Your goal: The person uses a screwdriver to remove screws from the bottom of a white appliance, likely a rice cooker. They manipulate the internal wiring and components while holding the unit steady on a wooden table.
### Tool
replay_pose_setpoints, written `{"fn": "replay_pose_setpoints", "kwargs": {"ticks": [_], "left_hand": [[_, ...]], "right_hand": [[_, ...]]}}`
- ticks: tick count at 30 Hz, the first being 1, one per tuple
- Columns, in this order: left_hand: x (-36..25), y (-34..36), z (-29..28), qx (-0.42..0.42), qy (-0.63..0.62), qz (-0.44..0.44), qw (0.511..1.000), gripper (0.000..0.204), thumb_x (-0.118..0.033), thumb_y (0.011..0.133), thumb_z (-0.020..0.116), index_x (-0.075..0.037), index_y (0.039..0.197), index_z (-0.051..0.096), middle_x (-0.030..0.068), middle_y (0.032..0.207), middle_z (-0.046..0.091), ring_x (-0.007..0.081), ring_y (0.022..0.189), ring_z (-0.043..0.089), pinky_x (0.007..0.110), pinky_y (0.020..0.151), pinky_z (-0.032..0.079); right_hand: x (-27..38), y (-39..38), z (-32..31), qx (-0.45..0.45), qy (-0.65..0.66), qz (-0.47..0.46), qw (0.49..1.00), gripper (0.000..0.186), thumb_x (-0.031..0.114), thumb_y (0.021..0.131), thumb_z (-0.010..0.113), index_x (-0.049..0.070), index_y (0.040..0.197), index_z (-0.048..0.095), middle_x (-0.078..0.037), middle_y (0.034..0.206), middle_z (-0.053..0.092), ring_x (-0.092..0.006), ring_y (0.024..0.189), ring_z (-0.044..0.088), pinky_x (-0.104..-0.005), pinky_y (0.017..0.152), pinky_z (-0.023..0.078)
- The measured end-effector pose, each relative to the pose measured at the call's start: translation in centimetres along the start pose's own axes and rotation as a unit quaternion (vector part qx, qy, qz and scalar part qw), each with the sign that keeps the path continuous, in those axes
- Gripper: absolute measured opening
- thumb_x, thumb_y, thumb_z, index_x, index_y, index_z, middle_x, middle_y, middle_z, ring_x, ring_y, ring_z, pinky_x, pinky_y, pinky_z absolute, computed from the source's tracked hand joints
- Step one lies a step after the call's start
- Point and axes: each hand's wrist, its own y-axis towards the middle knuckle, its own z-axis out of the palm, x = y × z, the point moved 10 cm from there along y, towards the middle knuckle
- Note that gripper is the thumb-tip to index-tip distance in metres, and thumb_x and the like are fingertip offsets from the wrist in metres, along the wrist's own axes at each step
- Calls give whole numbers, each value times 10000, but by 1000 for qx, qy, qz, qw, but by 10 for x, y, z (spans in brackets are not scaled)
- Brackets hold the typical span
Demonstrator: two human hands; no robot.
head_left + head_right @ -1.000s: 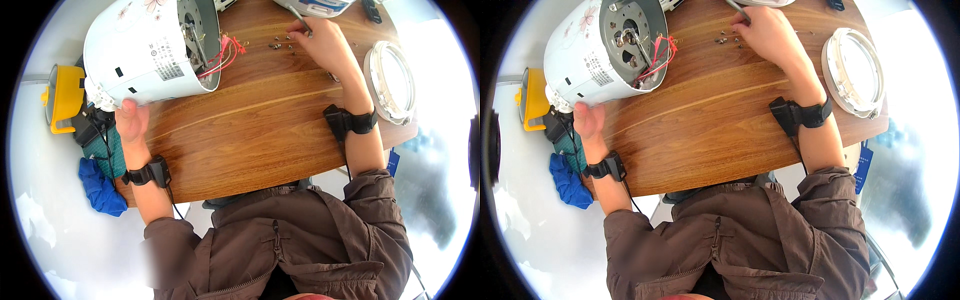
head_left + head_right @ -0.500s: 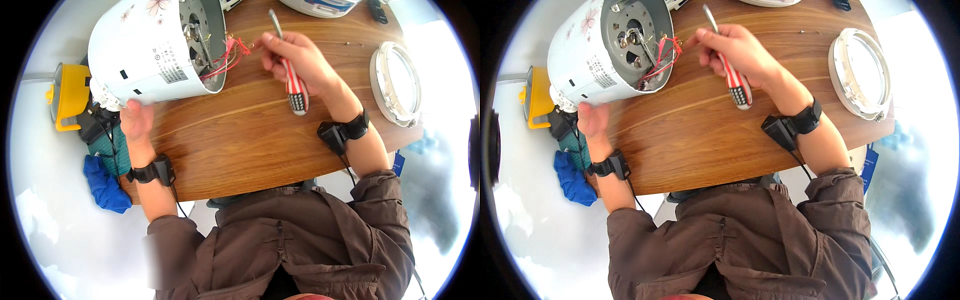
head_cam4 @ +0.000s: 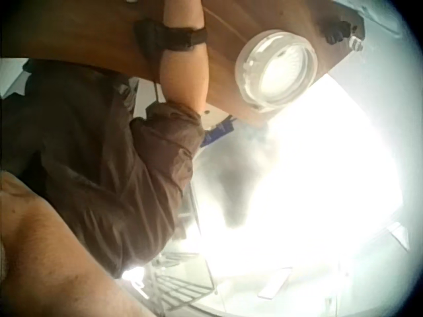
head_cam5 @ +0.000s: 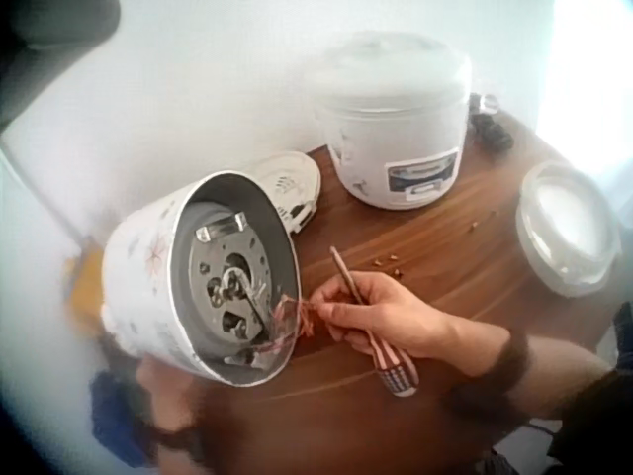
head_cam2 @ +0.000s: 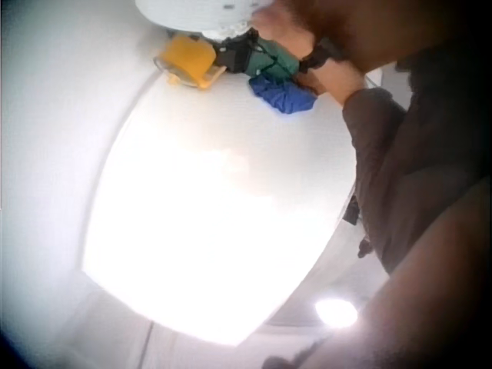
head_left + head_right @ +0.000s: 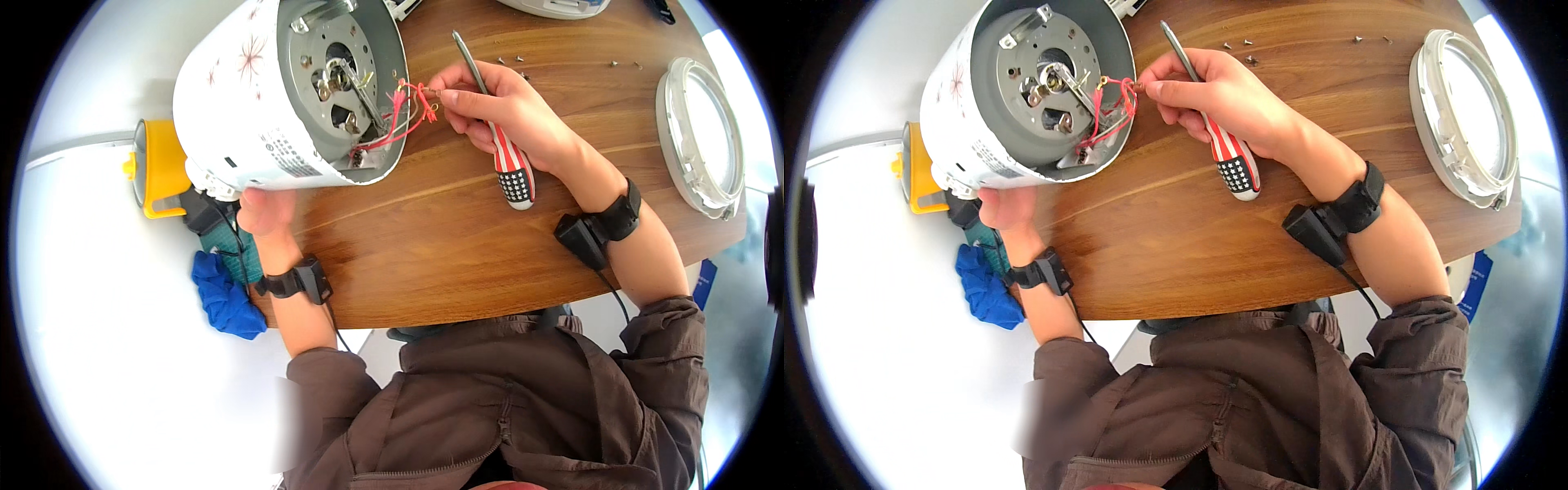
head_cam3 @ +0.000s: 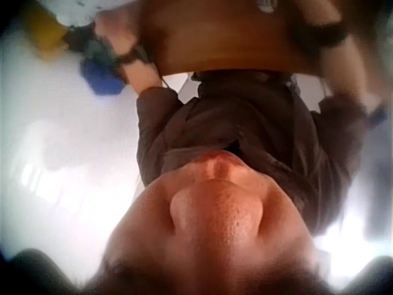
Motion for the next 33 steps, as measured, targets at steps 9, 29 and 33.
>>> {"fn": "replay_pose_setpoints", "kwargs": {"ticks": [9,29,33], "left_hand": [[-5,3,9,41,-24,3,999,862,-475,901,738,-128,1585,347,39,1598,416,275,1466,381,534,1221,263],[-3,7,15,-10,-15,19,1000,914,-553,896,708,-125,1599,309,49,1610,400,285,1475,374,543,1221,270],[0,4,7,-35,-25,14,999,928,-566,890,709,-126,1600,304,51,1611,399,291,1473,375,544,1217,276]], "right_hand": [[3,-1,0,6,3,8,1000,230,180,980,651,14,1137,631,-28,761,602,-47,552,500,-211,470,392],[6,-6,2,-98,-280,-58,953,481,97,905,596,-68,1341,481,-129,957,670,-251,805,658,-377,739,537],[8,-6,2,-99,-280,-85,951,481,97,907,599,-66,1346,489,-113,926,664,-218,728,653,-365,671,536]]}}
